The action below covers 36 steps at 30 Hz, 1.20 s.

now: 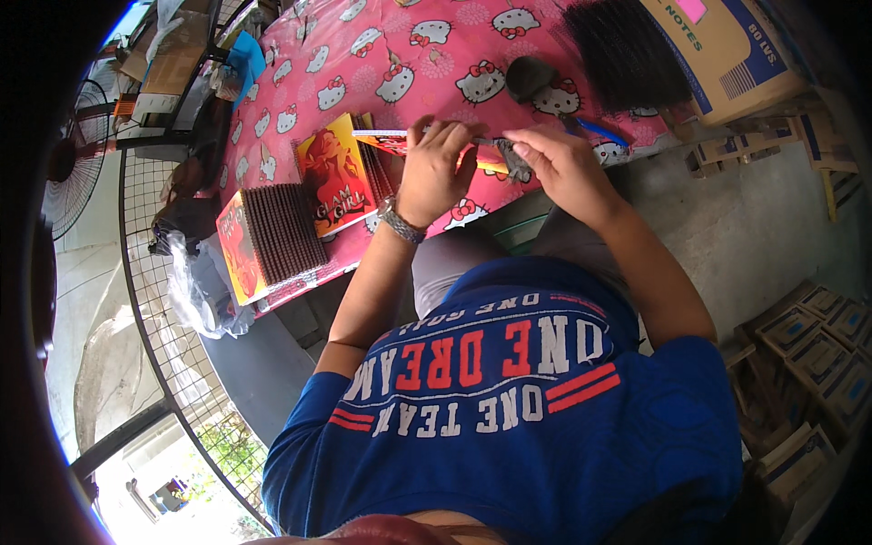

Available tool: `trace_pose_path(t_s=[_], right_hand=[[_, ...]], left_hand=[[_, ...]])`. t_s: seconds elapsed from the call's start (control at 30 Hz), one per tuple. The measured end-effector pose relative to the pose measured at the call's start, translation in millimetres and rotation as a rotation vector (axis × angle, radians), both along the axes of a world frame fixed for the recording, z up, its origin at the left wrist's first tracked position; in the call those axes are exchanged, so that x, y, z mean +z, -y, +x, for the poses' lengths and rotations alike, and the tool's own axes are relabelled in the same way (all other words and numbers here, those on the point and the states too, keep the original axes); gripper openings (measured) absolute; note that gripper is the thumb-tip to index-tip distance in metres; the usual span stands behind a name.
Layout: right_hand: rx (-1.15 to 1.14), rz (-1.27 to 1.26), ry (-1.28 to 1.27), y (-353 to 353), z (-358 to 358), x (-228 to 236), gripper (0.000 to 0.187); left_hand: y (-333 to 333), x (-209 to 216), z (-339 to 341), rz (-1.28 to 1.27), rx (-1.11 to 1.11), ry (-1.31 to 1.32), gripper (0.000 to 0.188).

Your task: The person binds notebooks by threading spiral coils into the pre-punched holes of covers and pages by hand.

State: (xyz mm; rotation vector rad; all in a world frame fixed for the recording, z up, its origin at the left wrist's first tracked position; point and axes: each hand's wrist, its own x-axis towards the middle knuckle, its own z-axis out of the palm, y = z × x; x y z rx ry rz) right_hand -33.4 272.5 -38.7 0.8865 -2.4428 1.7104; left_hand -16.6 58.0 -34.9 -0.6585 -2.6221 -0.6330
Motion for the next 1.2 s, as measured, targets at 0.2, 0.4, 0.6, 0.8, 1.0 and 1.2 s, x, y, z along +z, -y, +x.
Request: trace_pose_path(t_s=[0.2, 0.4, 0.6, 0.8, 1.0, 1.2], right_hand=[[0.022, 0.174, -0.005, 0.8, -1.3, 15.1, 0.028], [0.119, 0.282, 0.407, 8.2, -52.4, 27.4, 0.03], [0.017, 0.75, -0.033, 3.1, -156.1, -68.4, 0.036], [0.013, 0.874, 0.006, 18.9, -145.7, -60.1, 0.049], [0.233, 0.776, -0.155, 16.3, -164.4, -67.7, 0.045], [0.68, -0.029, 0.338, 16.0, -118.6, -27.5, 0.045]], left_hand=[[-8.7, 1.1, 3.5, -0.046, -0.011, -0.011, 0.029], [0.1, 4.6, 11.6, -0.034, -0.037, 0.028, 0.021], [9.0, -2.3, 10.1, -0.076, -0.092, 0.074, 0.016], [12.7, 7.3, 14.0, -0.073, -0.158, 0.08, 0.03], [21.2, -5.1, 8.4, -0.062, -0.21, 0.142, 0.027], [23.9, -15.0, 20.6, -0.109, 0.229, 0.039, 0.037]])
